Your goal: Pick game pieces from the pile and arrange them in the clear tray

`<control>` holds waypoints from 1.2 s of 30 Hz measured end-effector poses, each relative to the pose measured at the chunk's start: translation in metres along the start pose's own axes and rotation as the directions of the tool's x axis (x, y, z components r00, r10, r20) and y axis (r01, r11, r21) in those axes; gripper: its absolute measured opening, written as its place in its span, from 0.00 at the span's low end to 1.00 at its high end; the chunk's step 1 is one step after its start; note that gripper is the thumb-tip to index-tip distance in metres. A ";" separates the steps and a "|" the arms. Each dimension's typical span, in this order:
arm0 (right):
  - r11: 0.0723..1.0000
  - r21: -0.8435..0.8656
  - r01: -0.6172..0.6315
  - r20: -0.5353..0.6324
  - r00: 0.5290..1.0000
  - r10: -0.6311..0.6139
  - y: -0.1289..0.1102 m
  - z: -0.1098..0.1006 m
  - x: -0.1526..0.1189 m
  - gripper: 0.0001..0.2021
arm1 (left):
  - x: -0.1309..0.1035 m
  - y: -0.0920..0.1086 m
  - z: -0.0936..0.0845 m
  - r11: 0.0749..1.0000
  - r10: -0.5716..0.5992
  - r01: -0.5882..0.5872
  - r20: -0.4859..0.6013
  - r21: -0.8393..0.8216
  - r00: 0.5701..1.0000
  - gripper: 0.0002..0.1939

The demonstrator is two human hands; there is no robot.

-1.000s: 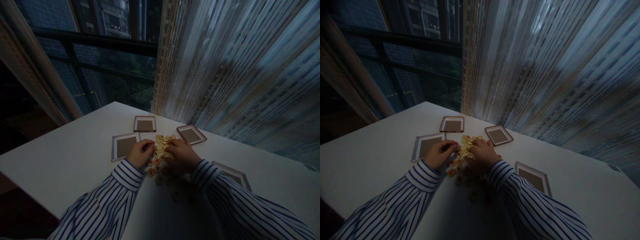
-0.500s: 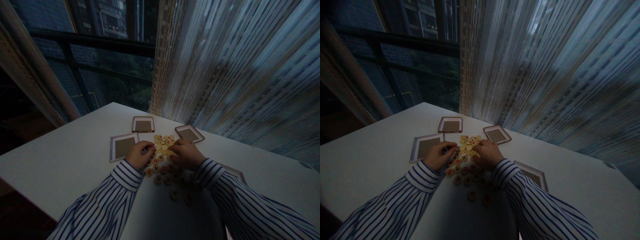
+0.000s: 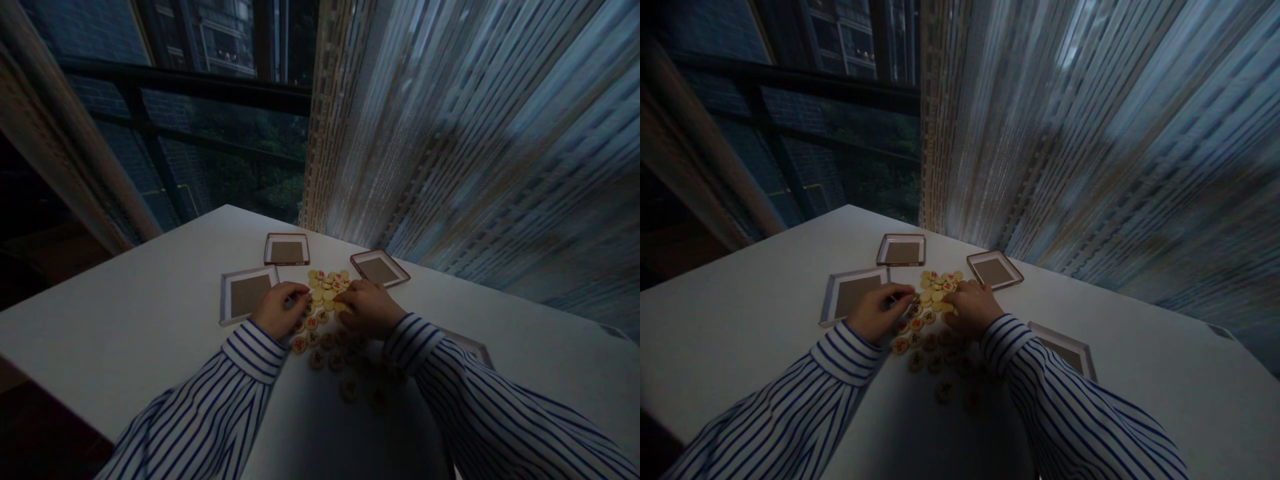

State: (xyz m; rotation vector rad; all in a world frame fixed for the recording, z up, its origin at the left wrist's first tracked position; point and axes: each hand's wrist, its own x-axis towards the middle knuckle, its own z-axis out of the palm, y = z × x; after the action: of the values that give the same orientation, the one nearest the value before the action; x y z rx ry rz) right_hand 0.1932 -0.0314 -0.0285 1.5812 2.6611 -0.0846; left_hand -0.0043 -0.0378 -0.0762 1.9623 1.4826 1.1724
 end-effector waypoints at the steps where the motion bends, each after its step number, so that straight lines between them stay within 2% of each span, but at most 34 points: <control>1: 1.000 0.002 0.001 0.003 1.000 -0.001 0.000 0.000 0.000 0.17 | 0.000 0.000 0.000 1.000 0.004 -0.004 0.002 0.003 1.000 0.12; 6: 1.000 0.020 -0.001 0.018 1.000 0.001 0.000 -0.001 0.002 0.17 | 0.000 0.001 -0.001 1.000 -0.002 0.002 -0.004 0.011 1.000 0.12; 16: 0.999 0.054 0.006 -0.040 0.999 -0.004 0.004 -0.002 0.000 0.16 | 0.000 0.001 -0.001 1.000 -0.017 0.017 0.004 0.007 1.000 0.13; 22: 0.986 0.169 0.004 -0.085 0.996 0.010 0.004 -0.005 -0.002 0.15 | 0.000 -0.001 -0.001 1.000 -0.003 0.003 -0.001 0.009 1.000 0.12; 26: 0.940 0.342 -0.020 -0.107 0.992 0.060 0.003 -0.004 -0.003 0.14 | 0.000 0.000 0.000 0.999 0.036 -0.036 0.002 -0.012 0.999 0.12; 28: 0.880 0.473 -0.034 -0.091 0.992 0.088 0.002 -0.002 -0.004 0.14 | -0.001 0.001 0.000 0.997 0.080 -0.081 -0.008 -0.020 0.997 0.11; 30: 0.772 0.633 -0.057 -0.048 0.993 0.112 0.001 -0.001 -0.004 0.15 | -0.002 0.003 0.000 0.990 0.141 -0.142 -0.015 -0.019 0.990 0.09; 33: 0.541 0.835 -0.100 0.032 0.990 0.134 0.001 -0.003 -0.005 0.14 | -0.003 0.005 0.000 0.972 0.236 -0.236 -0.020 -0.017 0.972 0.09; 36: 0.329 0.934 -0.136 0.086 0.983 0.161 0.000 -0.005 -0.006 0.14 | -0.004 0.007 0.000 0.948 0.316 -0.316 -0.035 -0.017 0.948 0.12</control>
State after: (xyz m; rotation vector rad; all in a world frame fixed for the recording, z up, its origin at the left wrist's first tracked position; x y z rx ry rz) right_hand 0.1964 -0.0362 -0.0235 1.9621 2.4678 -1.9559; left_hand -0.0011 -0.0441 -0.0728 2.2338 1.1902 1.3488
